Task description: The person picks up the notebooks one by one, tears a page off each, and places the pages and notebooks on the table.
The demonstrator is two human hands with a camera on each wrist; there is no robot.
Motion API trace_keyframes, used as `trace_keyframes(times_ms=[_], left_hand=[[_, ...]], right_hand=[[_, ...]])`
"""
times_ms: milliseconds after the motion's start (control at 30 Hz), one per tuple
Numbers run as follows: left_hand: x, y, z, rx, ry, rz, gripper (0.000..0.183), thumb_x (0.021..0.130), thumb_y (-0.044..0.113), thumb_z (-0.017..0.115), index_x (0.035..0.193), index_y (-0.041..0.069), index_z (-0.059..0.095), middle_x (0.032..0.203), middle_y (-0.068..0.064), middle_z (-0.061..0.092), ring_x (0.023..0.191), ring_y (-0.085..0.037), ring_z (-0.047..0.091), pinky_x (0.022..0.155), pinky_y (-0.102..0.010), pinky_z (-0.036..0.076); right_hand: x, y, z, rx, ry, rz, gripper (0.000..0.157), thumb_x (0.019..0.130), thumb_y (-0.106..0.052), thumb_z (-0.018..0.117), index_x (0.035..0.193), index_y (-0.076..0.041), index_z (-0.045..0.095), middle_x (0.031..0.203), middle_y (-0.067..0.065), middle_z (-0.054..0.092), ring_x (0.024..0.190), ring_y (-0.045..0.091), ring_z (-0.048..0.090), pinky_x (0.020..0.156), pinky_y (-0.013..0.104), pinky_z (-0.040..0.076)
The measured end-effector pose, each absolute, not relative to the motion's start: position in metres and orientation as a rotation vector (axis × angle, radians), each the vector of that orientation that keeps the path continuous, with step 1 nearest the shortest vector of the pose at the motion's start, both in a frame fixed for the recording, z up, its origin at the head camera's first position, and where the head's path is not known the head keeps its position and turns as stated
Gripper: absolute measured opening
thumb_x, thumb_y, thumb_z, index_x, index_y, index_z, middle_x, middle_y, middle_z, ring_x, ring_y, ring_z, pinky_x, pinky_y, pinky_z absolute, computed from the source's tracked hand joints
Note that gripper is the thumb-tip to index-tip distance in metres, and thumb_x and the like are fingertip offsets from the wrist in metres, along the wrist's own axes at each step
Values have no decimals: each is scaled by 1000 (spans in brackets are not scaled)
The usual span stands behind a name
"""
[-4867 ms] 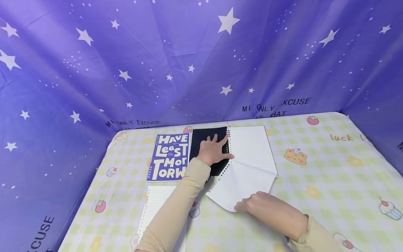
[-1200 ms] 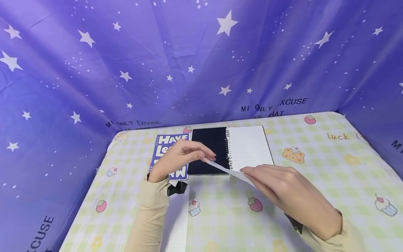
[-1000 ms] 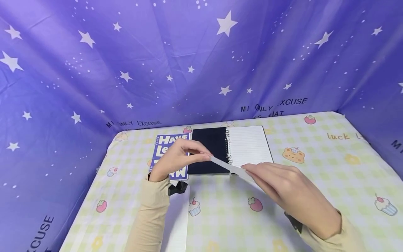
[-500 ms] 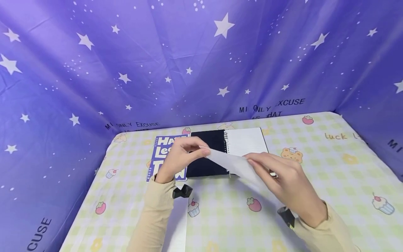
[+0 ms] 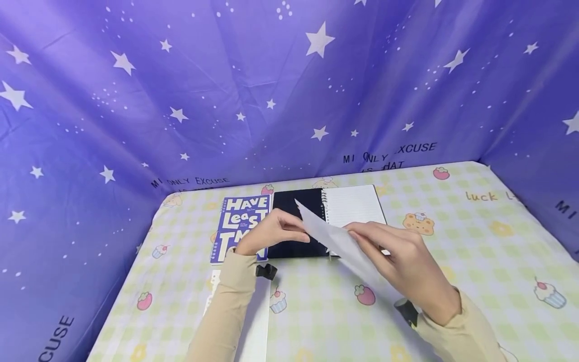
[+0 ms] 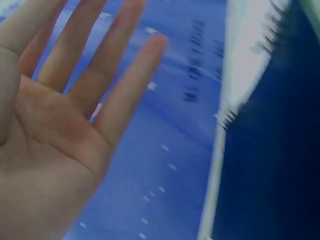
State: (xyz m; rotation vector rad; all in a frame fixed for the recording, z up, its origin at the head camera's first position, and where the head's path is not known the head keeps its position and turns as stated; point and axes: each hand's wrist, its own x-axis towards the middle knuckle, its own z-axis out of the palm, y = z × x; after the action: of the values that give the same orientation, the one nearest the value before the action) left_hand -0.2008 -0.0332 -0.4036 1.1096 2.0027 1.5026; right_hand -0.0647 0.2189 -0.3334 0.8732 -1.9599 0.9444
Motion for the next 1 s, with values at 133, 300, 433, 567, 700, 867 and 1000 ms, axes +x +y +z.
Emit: trace_keyframes(times_ms=[133,300,433,567,700,867,1000], left_hand=[[-209,-33,-425,1144,2095,1268,28,90,17,74,116,5,74,116,-5,73,108,-7,67,94,-23,54],[-209,-27,-433,1152,2315,901,43,90,20,74,131,12,65,143,-4,57,137,-14,48,112,-26,41],[-206,-24,-434,1119,2430,643,57,88,19,76,141,12,57,159,-6,36,151,-20,24,122,-33,26],[-205,-22,-436,1081,2462,548,64,87,21,78,144,12,53,161,-4,31,152,-18,19,124,-37,22],[-206,-24,-433,1131,2420,645,66,86,22,79,145,12,51,158,-3,39,149,-16,28,122,-32,25],[-203,-31,-414,1204,2280,857,51,92,10,70,141,6,54,142,-6,58,134,-17,51,110,-23,41],[-197,-35,-396,1224,2140,1043,42,96,1,60,138,2,54,136,-12,61,128,-22,58,106,-23,46]], right_hand=[[-64,218,-334,869,-1978,916,39,102,-30,56,95,3,77,87,13,76,95,-9,65,65,6,52],[-64,219,-334,861,-1986,907,40,102,-31,56,95,2,77,87,12,76,94,-9,64,64,6,52],[-64,217,-332,888,-1939,920,38,101,-29,58,94,4,77,88,9,76,93,-7,66,70,6,52],[-61,217,-329,940,-1844,983,33,99,-21,62,92,8,75,88,9,76,85,-1,67,65,6,52],[-60,218,-327,941,-1830,1004,31,99,-19,63,92,9,75,88,8,76,78,0,66,58,6,51],[-62,220,-328,904,-1869,973,33,99,-22,62,93,8,75,88,8,76,81,-2,66,61,6,51],[-63,223,-329,872,-1897,974,33,99,-23,62,93,7,76,87,7,75,76,-3,62,61,5,51]])
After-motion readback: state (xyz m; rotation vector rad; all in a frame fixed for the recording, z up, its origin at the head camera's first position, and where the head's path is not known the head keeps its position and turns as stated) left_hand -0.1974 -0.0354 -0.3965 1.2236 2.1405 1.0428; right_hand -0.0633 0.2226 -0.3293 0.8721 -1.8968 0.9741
